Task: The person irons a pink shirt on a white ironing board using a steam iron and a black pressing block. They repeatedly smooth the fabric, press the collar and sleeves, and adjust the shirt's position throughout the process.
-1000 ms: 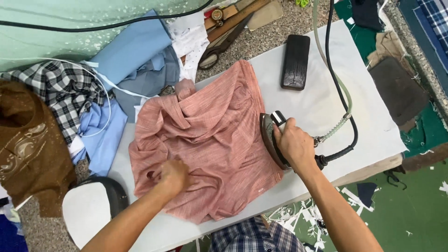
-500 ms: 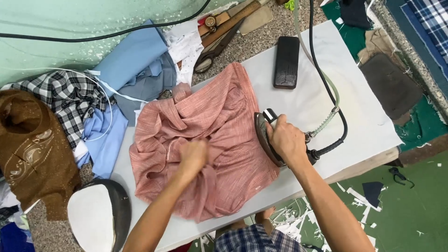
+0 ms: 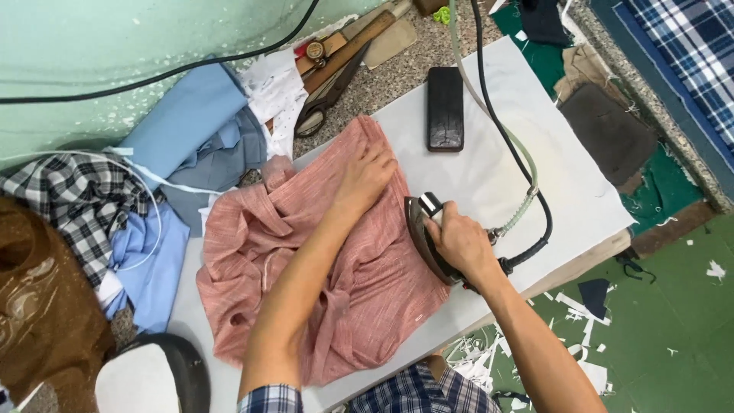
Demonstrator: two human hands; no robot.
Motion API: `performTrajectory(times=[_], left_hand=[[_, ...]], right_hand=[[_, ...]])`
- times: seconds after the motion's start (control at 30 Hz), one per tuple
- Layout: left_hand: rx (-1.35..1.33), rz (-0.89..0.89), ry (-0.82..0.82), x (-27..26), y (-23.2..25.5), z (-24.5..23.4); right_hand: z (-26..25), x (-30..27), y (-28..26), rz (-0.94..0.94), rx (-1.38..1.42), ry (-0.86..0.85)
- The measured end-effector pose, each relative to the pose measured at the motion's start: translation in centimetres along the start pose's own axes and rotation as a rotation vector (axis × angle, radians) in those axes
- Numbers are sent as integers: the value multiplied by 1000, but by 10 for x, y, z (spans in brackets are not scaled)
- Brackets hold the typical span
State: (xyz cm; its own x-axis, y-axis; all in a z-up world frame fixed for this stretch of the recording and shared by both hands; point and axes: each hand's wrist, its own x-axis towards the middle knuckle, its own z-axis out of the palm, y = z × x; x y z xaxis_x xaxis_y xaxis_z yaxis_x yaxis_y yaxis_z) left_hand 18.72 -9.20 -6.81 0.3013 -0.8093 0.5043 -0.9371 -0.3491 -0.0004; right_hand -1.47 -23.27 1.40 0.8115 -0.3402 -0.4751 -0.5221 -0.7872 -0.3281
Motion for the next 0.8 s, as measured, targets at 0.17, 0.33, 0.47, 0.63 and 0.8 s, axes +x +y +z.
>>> performTrajectory(times=[0.17, 0.33, 0.47, 0.63, 0.8], left_hand=[[-49, 121, -101, 4, -26, 116], [-126, 61, -517, 25, -49, 133], [-35, 64, -1045, 73, -46, 111], [-37, -65, -1046, 128, -40, 69], [-243, -565, -754, 172, 19, 72]], right_hand=[[0, -30, 5, 112, 7, -104], [13, -33, 6, 238, -78, -218], [26, -21, 4, 151, -251, -55], [15, 8, -14, 152, -210, -6], [-1, 30, -20, 153, -195, -69]])
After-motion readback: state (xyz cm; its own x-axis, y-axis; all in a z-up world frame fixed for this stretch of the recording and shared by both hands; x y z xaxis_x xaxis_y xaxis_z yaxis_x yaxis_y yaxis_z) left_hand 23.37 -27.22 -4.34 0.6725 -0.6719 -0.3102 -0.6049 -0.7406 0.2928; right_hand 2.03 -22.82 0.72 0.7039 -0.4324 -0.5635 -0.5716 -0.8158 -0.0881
